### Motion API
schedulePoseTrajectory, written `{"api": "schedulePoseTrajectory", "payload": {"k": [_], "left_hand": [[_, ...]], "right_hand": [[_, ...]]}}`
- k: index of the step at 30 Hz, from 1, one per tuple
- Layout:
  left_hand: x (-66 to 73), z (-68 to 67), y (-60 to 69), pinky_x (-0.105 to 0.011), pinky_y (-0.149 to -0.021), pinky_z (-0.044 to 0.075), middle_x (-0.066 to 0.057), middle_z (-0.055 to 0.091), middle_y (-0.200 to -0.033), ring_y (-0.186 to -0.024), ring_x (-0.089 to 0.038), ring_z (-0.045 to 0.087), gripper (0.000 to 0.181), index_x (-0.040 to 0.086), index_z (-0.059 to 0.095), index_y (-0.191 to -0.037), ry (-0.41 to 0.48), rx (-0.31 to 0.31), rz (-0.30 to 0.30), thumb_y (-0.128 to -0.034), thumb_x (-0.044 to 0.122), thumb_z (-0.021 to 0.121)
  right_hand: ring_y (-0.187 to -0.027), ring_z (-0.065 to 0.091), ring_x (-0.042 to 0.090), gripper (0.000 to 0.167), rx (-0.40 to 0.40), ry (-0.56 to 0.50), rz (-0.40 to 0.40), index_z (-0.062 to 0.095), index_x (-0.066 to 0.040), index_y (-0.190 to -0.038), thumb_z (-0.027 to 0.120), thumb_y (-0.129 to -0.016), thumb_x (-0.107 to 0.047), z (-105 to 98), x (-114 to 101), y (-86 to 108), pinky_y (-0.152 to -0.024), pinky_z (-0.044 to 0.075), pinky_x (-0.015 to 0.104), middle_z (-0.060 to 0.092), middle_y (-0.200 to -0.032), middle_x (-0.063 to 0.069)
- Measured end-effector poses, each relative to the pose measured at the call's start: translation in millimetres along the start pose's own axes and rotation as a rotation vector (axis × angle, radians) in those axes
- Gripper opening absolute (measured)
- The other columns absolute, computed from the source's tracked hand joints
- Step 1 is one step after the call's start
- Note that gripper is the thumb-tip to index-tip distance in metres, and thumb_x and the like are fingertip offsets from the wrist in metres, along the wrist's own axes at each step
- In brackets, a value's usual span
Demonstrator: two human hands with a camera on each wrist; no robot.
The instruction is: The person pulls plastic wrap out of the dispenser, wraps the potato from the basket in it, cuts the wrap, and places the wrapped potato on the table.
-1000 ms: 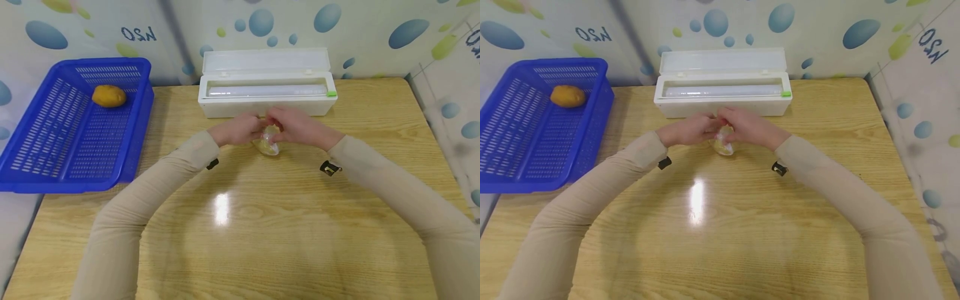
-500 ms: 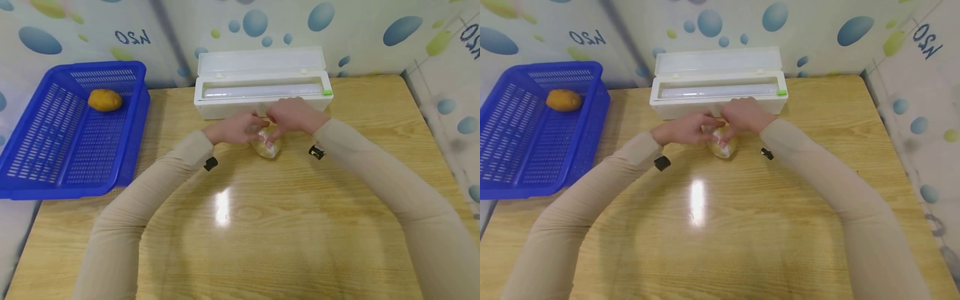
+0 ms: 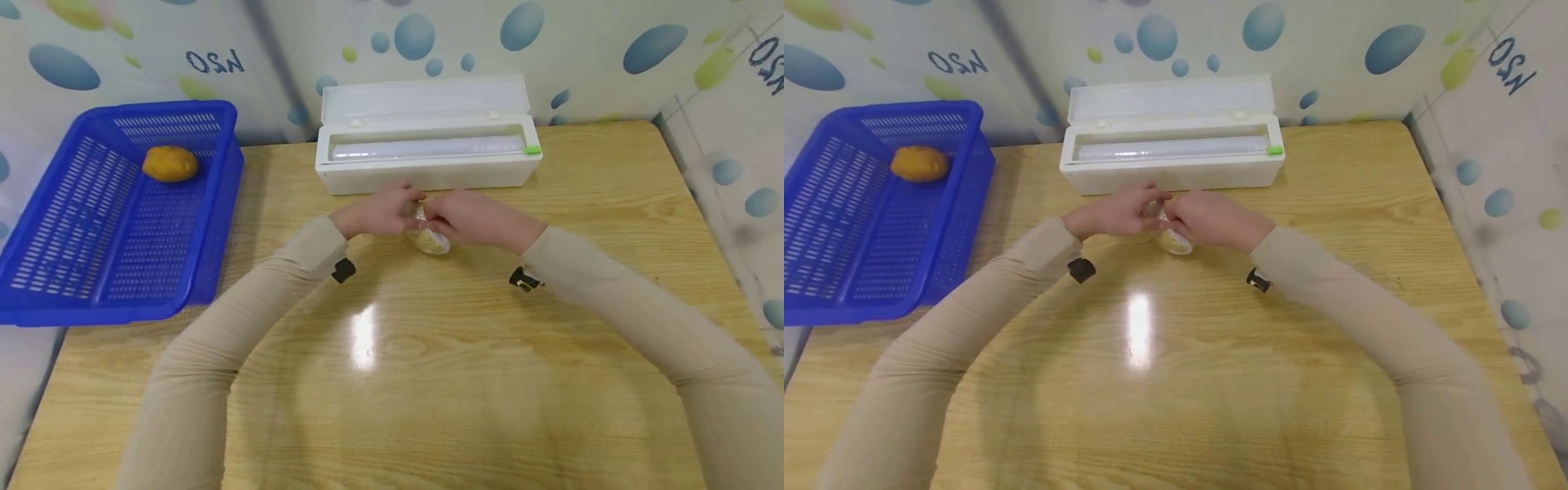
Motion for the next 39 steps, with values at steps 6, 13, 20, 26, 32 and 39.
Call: {"api": "schedulePoseTrajectory", "payload": {"k": [6, 13, 20, 26, 32, 39], "left_hand": [[-3.5, 1.1, -0.2, -0.046, -0.102, 0.034, -0.024, 0.056, -0.122, -0.116, -0.036, 0.047, 0.045, -0.010, 0.053, -0.129, 0.044, -0.004, 0.025, -0.0920, 0.015, 0.061], [-2.0, 0.4, -1.8, -0.046, -0.101, 0.033, -0.025, 0.058, -0.120, -0.114, -0.036, 0.048, 0.050, -0.012, 0.050, -0.131, 0.006, -0.006, 0.042, -0.0921, 0.018, 0.061], [-3.5, 1.1, -2.1, -0.045, -0.104, 0.034, -0.025, 0.056, -0.125, -0.116, -0.036, 0.050, 0.053, -0.012, 0.043, -0.136, -0.005, -0.049, 0.014, -0.0966, 0.020, 0.056], [2.7, 7.8, 1.6, -0.048, -0.114, 0.003, -0.025, 0.016, -0.155, -0.142, -0.035, 0.016, 0.061, -0.010, 0.010, -0.149, -0.205, -0.205, -0.068, -0.1057, 0.029, 0.028], [8.5, 16.6, 3.6, -0.040, -0.115, 0.001, -0.023, -0.005, -0.157, -0.144, -0.036, 0.001, 0.062, -0.010, -0.006, -0.148, -0.152, -0.213, -0.090, -0.1056, 0.028, 0.018], [4.7, 20.8, 5.7, -0.035, -0.114, -0.003, -0.016, -0.023, -0.155, -0.143, -0.027, -0.014, 0.070, -0.002, -0.020, -0.147, -0.043, -0.209, -0.096, -0.1036, 0.029, 0.025]], "right_hand": [[-0.069, 0.047, 0.020, 0.013, -0.013, -0.084, 0.019, 0.055, -0.003, -0.089, 0.047, -0.099, -0.006, 5.9, 8.5, -4.2, -0.065, 0.041, 0.035, 0.052, -0.077, 0.005], [-0.067, 0.046, 0.018, 0.016, 0.016, -0.151, -0.068, 0.052, -0.008, -0.080, 0.055, -0.092, 0.003, 5.2, 15.7, 4.9, -0.063, 0.039, 0.032, 0.048, -0.073, 0.002], [-0.066, 0.044, 0.018, 0.019, 0.008, -0.105, -0.068, 0.052, -0.009, -0.077, 0.060, -0.092, -0.002, 6.6, 14.6, 7.5, -0.062, 0.039, 0.033, 0.047, -0.073, 0.002], [-0.068, 0.043, 0.019, 0.018, -0.075, -0.021, -0.033, 0.050, -0.009, -0.082, 0.059, -0.097, -0.014, 9.8, 12.1, 8.2, -0.063, 0.039, 0.033, 0.045, -0.077, 0.004], [-0.071, 0.048, 0.021, 0.011, -0.111, 0.038, 0.027, 0.054, -0.007, -0.098, 0.046, -0.102, -0.014, 13.6, 8.4, 7.4, -0.065, 0.045, 0.036, 0.048, -0.087, 0.007], [-0.067, 0.051, 0.021, 0.019, -0.090, 0.220, 0.085, 0.054, -0.009, -0.097, 0.041, -0.103, -0.021, 16.2, 2.8, 4.2, -0.060, 0.048, 0.039, 0.051, -0.088, 0.007]]}}
Point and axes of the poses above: each hand's wrist, its own y-axis away from the middle knuckle, its own z-axis out of the palm, x = y × z, the point moved 2 cm from there along -y, towards the middle knuckle
